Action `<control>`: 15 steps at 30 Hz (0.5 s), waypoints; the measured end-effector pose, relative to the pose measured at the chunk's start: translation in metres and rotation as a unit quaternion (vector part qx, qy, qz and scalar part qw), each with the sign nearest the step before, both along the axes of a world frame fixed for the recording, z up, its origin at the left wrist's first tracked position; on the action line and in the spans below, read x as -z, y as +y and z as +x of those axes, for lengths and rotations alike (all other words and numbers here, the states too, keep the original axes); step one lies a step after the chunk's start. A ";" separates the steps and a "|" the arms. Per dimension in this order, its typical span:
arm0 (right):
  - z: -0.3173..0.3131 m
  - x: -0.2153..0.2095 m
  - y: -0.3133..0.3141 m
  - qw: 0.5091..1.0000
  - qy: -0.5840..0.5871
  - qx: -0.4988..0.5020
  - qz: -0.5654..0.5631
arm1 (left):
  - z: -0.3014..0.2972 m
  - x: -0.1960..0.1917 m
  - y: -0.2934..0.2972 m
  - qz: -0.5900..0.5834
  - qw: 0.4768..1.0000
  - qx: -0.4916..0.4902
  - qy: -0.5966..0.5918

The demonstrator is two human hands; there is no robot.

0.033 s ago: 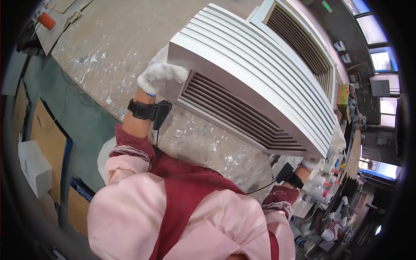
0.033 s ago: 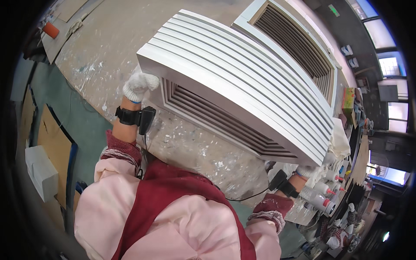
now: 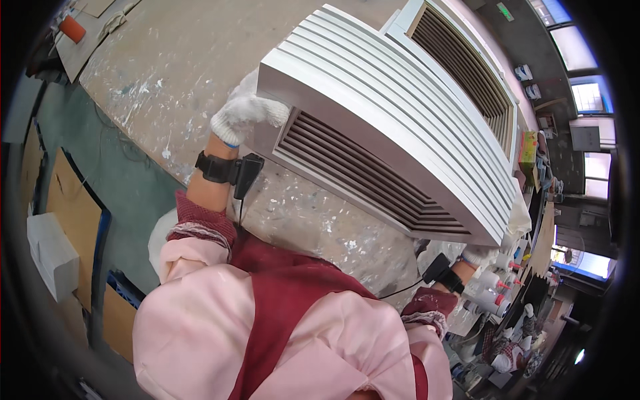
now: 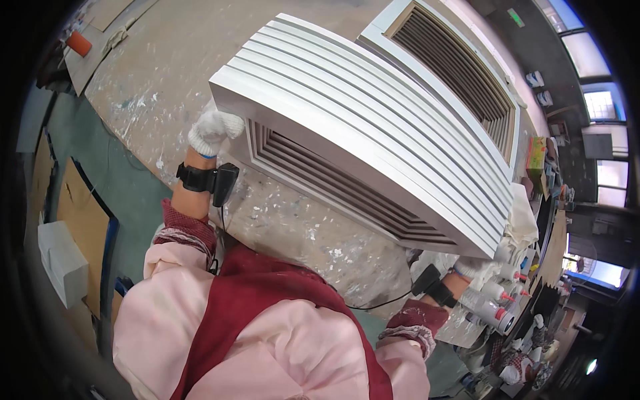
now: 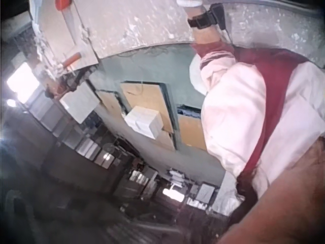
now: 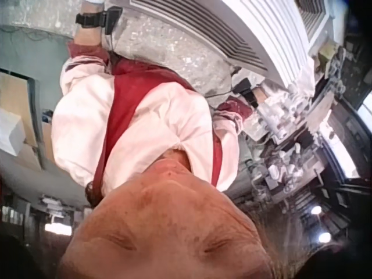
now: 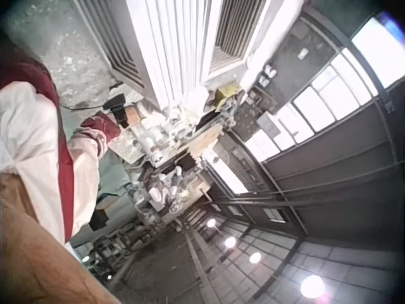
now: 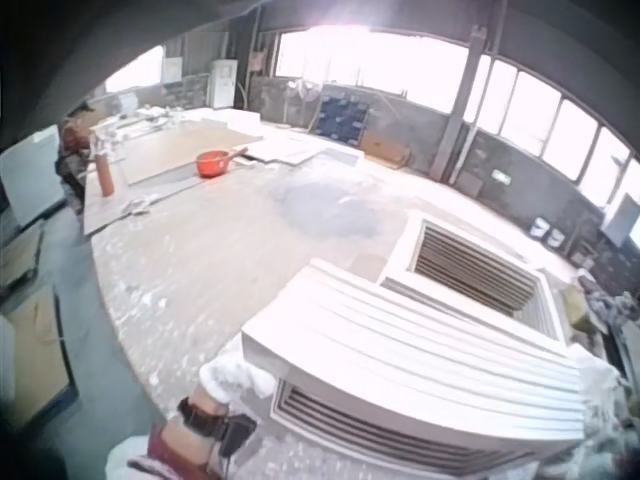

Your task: Sanding the surfaces and edges of white wooden vent frames using a piece of sandpaper.

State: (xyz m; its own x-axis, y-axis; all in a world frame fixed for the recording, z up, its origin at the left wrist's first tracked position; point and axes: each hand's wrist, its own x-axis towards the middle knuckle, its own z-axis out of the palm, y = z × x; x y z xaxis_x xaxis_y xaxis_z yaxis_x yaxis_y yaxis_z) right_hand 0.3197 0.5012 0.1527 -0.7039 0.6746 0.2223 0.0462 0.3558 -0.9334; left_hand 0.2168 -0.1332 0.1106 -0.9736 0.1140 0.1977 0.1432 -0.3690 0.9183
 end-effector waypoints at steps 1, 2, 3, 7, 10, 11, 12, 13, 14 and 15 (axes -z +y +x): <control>0.001 0.002 0.001 1.000 0.006 0.002 -0.015 | 0.002 0.001 0.002 0.023 1.000 -0.012 -0.006; 0.004 0.004 0.002 1.000 0.008 0.002 -0.026 | 0.005 0.000 0.003 0.014 1.000 -0.019 -0.015; 0.006 0.005 0.002 0.999 0.011 0.003 -0.036 | 0.007 -0.001 0.004 0.014 0.999 -0.032 -0.028; 0.011 0.010 0.006 0.997 0.022 0.006 -0.068 | 0.006 -0.002 0.001 0.092 0.995 0.018 -0.030; 0.015 0.014 0.012 0.996 0.028 0.005 -0.085 | 0.000 0.007 -0.004 0.139 0.982 0.118 0.046; 0.016 0.015 0.014 0.995 0.030 0.005 -0.091 | -0.002 0.012 -0.007 0.080 0.991 0.097 0.042; 0.017 0.016 0.015 0.995 0.032 0.003 -0.097 | -0.002 0.017 -0.008 -0.018 0.998 0.041 0.051; 0.018 0.017 0.016 0.994 0.033 0.000 -0.100 | -0.002 0.022 -0.010 -0.063 0.996 0.026 0.059; 0.019 0.017 0.017 0.994 0.036 -0.001 -0.106 | -0.003 0.026 -0.012 -0.064 0.996 0.032 0.044; 0.019 0.017 0.017 0.993 0.039 -0.002 -0.109 | -0.004 0.029 -0.013 -0.035 0.997 0.058 0.035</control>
